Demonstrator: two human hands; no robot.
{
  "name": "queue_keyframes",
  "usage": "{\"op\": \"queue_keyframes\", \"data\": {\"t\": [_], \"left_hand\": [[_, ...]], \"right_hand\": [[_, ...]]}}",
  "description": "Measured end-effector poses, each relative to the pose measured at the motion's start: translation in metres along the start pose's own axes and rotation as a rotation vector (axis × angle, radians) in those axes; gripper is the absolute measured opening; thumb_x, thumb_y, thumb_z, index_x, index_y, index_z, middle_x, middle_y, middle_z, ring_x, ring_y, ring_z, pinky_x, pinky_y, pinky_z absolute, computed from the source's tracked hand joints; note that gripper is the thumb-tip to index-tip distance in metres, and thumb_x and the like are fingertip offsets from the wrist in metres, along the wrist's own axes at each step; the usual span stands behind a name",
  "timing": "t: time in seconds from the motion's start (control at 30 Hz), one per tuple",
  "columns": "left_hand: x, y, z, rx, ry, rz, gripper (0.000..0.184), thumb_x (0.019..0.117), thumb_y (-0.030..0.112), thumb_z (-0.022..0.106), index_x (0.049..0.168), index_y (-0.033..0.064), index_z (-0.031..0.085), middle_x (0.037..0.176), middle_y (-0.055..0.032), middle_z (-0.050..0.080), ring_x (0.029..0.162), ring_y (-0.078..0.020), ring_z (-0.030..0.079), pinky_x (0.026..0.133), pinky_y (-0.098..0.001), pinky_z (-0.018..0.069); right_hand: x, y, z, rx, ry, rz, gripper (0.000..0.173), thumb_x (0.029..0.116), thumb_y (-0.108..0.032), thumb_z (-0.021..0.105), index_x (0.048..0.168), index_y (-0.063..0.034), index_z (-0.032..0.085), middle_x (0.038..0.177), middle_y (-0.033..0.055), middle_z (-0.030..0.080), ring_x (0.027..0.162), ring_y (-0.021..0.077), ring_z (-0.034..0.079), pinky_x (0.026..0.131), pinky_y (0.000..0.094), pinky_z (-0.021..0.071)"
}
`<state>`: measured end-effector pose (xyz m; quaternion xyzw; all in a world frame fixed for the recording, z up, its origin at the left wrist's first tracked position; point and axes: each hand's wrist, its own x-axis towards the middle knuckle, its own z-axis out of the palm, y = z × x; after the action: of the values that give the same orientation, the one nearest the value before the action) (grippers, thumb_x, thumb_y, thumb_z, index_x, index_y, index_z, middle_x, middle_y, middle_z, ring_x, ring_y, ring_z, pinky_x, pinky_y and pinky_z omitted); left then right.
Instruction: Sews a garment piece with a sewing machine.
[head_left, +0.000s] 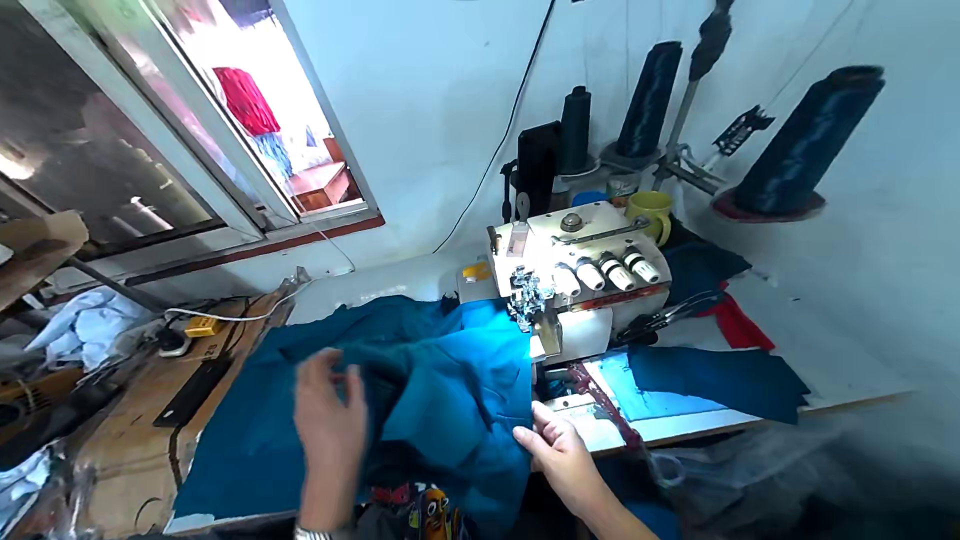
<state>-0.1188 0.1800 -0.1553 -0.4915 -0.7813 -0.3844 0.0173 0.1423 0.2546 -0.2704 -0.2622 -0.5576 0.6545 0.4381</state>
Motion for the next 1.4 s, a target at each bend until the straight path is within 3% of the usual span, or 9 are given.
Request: {"op": "queue_keyframes", "data": {"t": [0.13, 0.3, 0.43, 0.53, 0.6, 0.7, 0.87, 1.13, 1.4], "left_hand": [[-0.057, 0.040, 0.077, -0.072, -0.223, 0.365, 0.047, 0.0891, 0.028, 0.073, 0.125, -0.0025, 0.064, 0.121, -0.0250, 0.063, 0.108, -0.0379, 0.065, 0.089, -0.0514, 0.0567], [-0.065, 0.026, 0.127, 0.072, 0.046, 0.588, 0.029, 0.0842, 0.009, 0.058, 0.107, 0.0013, 0.074, 0.100, -0.0143, 0.071, 0.095, -0.0329, 0.068, 0.084, -0.0480, 0.0558], [-0.039, 0.026, 0.091, -0.614, -0.349, 0.291, 0.022, 0.0999, 0.012, 0.055, 0.099, 0.0083, 0.076, 0.091, 0.0029, 0.073, 0.087, -0.0029, 0.067, 0.082, -0.0217, 0.0560], [-0.011, 0.026, 0.063, -1.102, -0.653, -0.092, 0.016, 0.0965, 0.020, 0.064, 0.090, 0.0137, 0.077, 0.085, 0.0022, 0.074, 0.079, -0.0048, 0.069, 0.075, -0.0263, 0.0592], [0.000, 0.028, 0.061, -0.891, -0.543, -0.049, 0.022, 0.1010, 0.013, 0.054, 0.088, 0.0083, 0.071, 0.080, -0.0001, 0.068, 0.075, -0.0074, 0.065, 0.072, -0.0257, 0.0554], [-0.017, 0.051, 0.056, -0.498, -0.328, 0.246, 0.025, 0.1037, 0.017, 0.051, 0.095, 0.0079, 0.072, 0.078, 0.0037, 0.067, 0.072, -0.0014, 0.063, 0.067, -0.0194, 0.0529], [-0.064, 0.064, 0.062, -0.245, -0.351, 0.741, 0.026, 0.1041, 0.022, 0.056, 0.106, 0.0031, 0.074, 0.077, -0.0060, 0.069, 0.065, -0.0086, 0.064, 0.061, -0.0207, 0.0539], [-0.073, 0.075, 0.089, -0.139, -0.279, 0.759, 0.023, 0.1007, 0.017, 0.059, 0.105, 0.0034, 0.077, 0.076, -0.0040, 0.071, 0.063, -0.0075, 0.065, 0.058, -0.0197, 0.0531], [-0.043, 0.103, 0.109, 0.101, -0.093, 0.688, 0.025, 0.0961, 0.015, 0.058, 0.101, 0.0049, 0.080, 0.087, -0.0058, 0.078, 0.074, -0.0162, 0.076, 0.061, -0.0335, 0.0609]], "right_hand": [[-0.010, -0.003, -0.003, -0.029, 0.022, -0.018, 0.023, 0.0975, -0.005, 0.057, 0.119, -0.0003, 0.064, 0.098, 0.0008, 0.074, 0.085, 0.0053, 0.070, 0.077, 0.0240, 0.0594], [-0.012, -0.003, -0.011, -0.037, -0.014, -0.059, 0.022, 0.0990, -0.004, 0.054, 0.117, -0.0001, 0.066, 0.101, 0.0019, 0.074, 0.090, 0.0057, 0.070, 0.082, 0.0240, 0.0591], [-0.008, -0.001, -0.014, -0.021, 0.040, 0.006, 0.019, 0.1026, -0.011, 0.054, 0.114, -0.0037, 0.067, 0.090, -0.0019, 0.071, 0.070, 0.0032, 0.065, 0.061, 0.0203, 0.0543], [-0.005, 0.002, -0.014, -0.035, 0.091, -0.024, 0.021, 0.1038, -0.013, 0.053, 0.101, -0.0050, 0.072, 0.084, -0.0022, 0.070, 0.069, 0.0026, 0.063, 0.062, 0.0199, 0.0534], [-0.005, 0.005, -0.012, -0.033, 0.120, -0.043, 0.022, 0.1027, -0.011, 0.053, 0.098, -0.0038, 0.073, 0.086, -0.0005, 0.072, 0.077, 0.0041, 0.067, 0.072, 0.0216, 0.0568], [-0.009, 0.005, -0.008, 0.015, 0.193, -0.052, 0.018, 0.1008, -0.007, 0.054, 0.100, -0.0022, 0.071, 0.085, 0.0005, 0.071, 0.072, 0.0041, 0.065, 0.066, 0.0207, 0.0556], [-0.021, -0.001, -0.006, 0.004, 0.289, -0.126, 0.021, 0.0982, -0.002, 0.054, 0.111, 0.0005, 0.070, 0.099, 0.0018, 0.074, 0.086, 0.0033, 0.070, 0.077, 0.0190, 0.0581], [-0.014, -0.018, -0.004, 0.023, 0.311, -0.175, 0.024, 0.0986, 0.002, 0.050, 0.113, 0.0045, 0.069, 0.107, 0.0076, 0.074, 0.098, 0.0080, 0.071, 0.091, 0.0228, 0.0580], [0.019, -0.032, -0.006, -0.109, 0.385, -0.087, 0.020, 0.0977, -0.009, 0.059, 0.108, 0.0001, 0.073, 0.091, 0.0028, 0.073, 0.081, -0.0003, 0.067, 0.077, 0.0155, 0.0543]]}}
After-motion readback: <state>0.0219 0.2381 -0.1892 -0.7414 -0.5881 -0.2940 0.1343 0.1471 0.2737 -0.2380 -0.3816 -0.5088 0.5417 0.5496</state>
